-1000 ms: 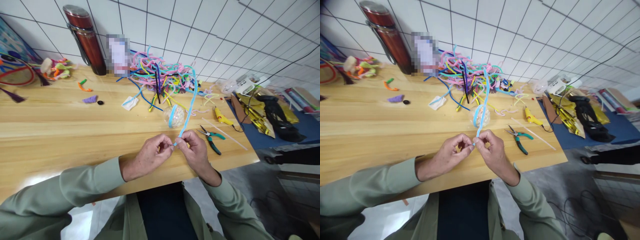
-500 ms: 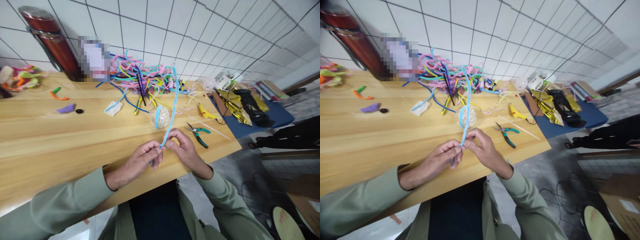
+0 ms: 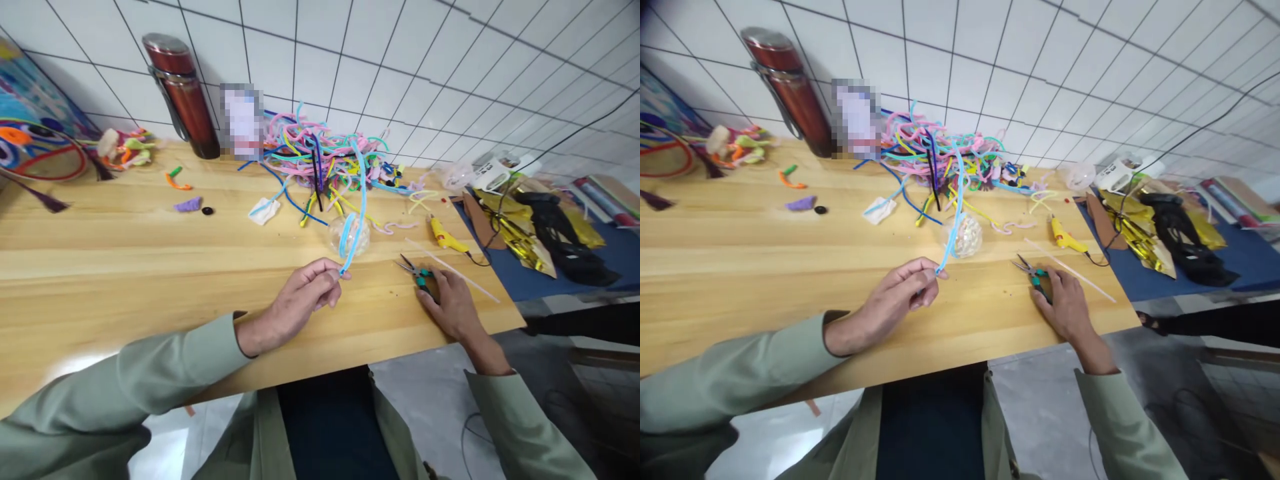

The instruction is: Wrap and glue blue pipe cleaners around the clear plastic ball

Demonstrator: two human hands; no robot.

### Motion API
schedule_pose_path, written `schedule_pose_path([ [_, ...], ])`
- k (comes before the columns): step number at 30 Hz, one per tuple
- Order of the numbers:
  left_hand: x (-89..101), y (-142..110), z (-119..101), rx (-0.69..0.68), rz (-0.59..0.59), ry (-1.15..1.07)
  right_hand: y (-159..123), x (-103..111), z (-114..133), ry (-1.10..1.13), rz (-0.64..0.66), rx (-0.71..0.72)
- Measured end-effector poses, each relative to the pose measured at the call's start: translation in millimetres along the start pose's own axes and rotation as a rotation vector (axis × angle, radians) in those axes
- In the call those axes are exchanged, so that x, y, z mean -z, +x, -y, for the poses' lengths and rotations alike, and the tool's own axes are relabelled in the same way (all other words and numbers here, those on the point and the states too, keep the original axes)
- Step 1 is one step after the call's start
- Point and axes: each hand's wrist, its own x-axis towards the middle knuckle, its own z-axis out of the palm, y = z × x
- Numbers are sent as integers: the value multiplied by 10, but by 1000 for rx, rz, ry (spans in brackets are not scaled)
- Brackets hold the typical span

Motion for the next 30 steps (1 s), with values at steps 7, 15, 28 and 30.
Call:
schedule_pose_path([
  [7,-21,62,-30,-58,-61,8,22,118,176,240,-172,-133],
  [15,-229,330,-176,-127,-139,-95,344,692,1263,1226,107,-49],
  [28,-253,330,-196,-191,-134,31,679,612,1449,277,-413,277],
  [30,-257,323,-194,-188,-128,32,666,576,1448,259,-415,285],
])
